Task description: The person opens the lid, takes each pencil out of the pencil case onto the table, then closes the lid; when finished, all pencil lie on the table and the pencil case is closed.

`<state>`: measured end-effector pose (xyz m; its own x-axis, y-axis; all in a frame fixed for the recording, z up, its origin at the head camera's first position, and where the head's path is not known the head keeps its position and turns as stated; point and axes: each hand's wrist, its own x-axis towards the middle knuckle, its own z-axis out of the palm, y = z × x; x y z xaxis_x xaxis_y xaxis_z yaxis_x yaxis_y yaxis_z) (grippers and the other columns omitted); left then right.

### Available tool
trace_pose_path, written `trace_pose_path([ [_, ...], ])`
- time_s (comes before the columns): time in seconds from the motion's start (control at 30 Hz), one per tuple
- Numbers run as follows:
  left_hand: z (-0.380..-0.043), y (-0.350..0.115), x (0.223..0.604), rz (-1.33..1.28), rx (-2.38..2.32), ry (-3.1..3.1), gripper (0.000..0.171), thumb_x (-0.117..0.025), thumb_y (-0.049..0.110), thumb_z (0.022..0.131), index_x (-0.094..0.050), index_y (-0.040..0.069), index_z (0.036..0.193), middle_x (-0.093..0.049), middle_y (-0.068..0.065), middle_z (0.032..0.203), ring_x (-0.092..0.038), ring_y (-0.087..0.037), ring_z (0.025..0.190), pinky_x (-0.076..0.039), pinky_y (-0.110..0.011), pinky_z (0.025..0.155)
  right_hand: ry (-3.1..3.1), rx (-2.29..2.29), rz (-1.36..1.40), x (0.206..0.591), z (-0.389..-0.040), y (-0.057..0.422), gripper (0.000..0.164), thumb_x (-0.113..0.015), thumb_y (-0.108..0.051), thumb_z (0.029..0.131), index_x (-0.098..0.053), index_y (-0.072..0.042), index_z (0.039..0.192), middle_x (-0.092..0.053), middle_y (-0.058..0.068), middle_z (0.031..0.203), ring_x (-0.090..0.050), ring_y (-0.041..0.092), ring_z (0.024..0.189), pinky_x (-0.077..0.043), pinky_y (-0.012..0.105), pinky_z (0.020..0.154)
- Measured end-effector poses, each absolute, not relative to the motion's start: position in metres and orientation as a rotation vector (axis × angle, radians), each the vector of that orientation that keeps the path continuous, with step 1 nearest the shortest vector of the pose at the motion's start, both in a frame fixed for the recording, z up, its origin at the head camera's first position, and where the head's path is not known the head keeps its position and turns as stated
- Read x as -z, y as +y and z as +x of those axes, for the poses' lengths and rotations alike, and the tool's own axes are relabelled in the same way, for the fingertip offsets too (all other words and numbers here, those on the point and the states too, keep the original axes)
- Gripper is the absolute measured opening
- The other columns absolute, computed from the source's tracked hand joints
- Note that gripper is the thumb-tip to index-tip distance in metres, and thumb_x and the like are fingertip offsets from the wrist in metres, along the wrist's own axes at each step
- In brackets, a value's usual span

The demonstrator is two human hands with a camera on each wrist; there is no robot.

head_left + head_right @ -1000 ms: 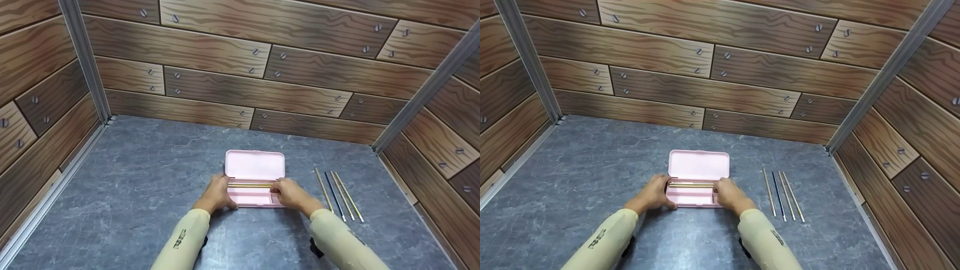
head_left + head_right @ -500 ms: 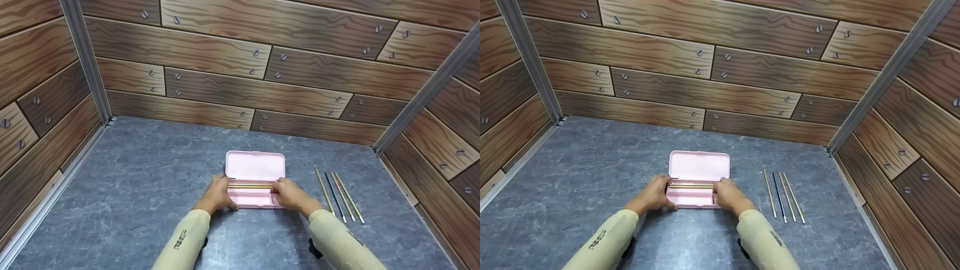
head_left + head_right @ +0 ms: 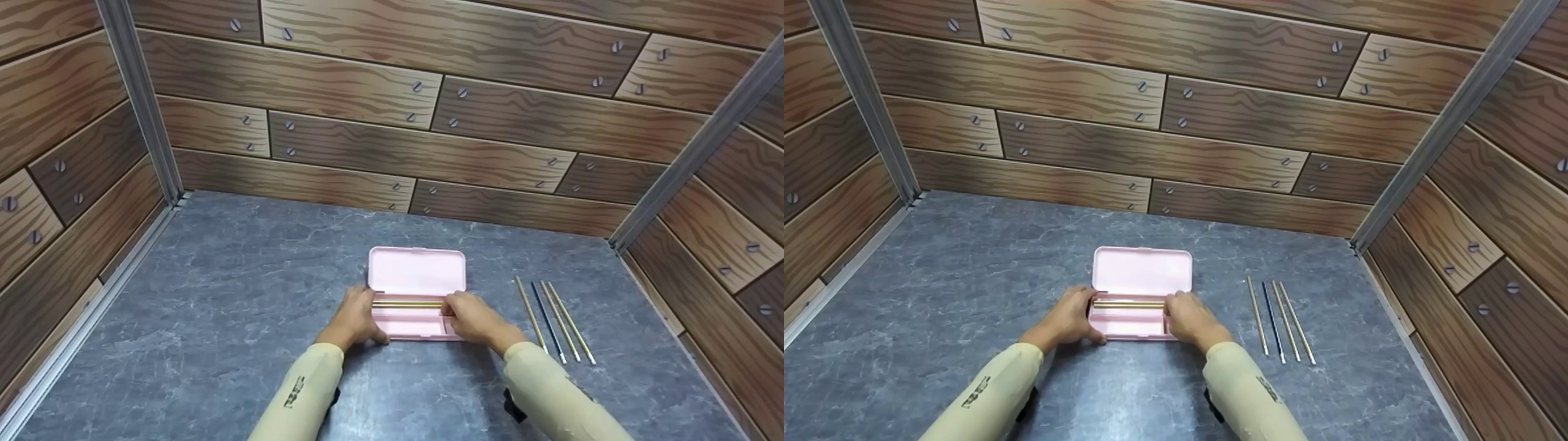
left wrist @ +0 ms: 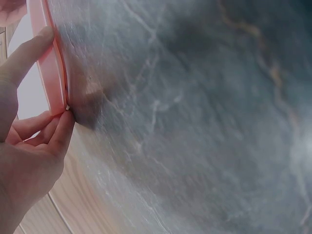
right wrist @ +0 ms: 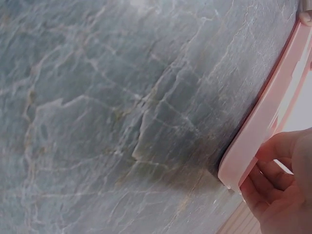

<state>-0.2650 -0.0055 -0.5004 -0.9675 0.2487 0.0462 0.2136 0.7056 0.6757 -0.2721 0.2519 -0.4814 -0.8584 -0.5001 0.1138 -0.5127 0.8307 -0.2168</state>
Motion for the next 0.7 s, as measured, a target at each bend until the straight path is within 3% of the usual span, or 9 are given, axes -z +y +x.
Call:
trace_pose_path([
  [0.23,-0.2628,-0.0051,0.4984,0.38,-1.128,2.857,0.084,-0.099,0.015,0.052,-0.062,-0.006,0.124,-0.058,-0.023,0.126,-0.05,-0.037,0.123,-0.044,-0.048,0.11,-2.977,-0.362,0.826,0.4817,-0.2716,0.2508,0.007,-0.064,0.002,0.085,-0.068,-0.003,0.088,-0.058,0.007,0.079,-0.055,0.021,0.073,-0.05,0.042,0.067],
  [0.7,-0.262,-0.0048,0.4971,0.347,-1.139,2.841,0.085,-0.099,0.015,0.054,-0.061,-0.004,0.127,-0.057,-0.023,0.129,-0.05,-0.036,0.124,-0.044,-0.048,0.112,-3.029,-0.359,0.785,0.4788,-0.276,0.2495,0.007,-0.065,0.003,0.083,-0.065,-0.003,0.086,-0.06,0.006,0.08,-0.056,0.019,0.075,-0.051,0.042,0.07],
])
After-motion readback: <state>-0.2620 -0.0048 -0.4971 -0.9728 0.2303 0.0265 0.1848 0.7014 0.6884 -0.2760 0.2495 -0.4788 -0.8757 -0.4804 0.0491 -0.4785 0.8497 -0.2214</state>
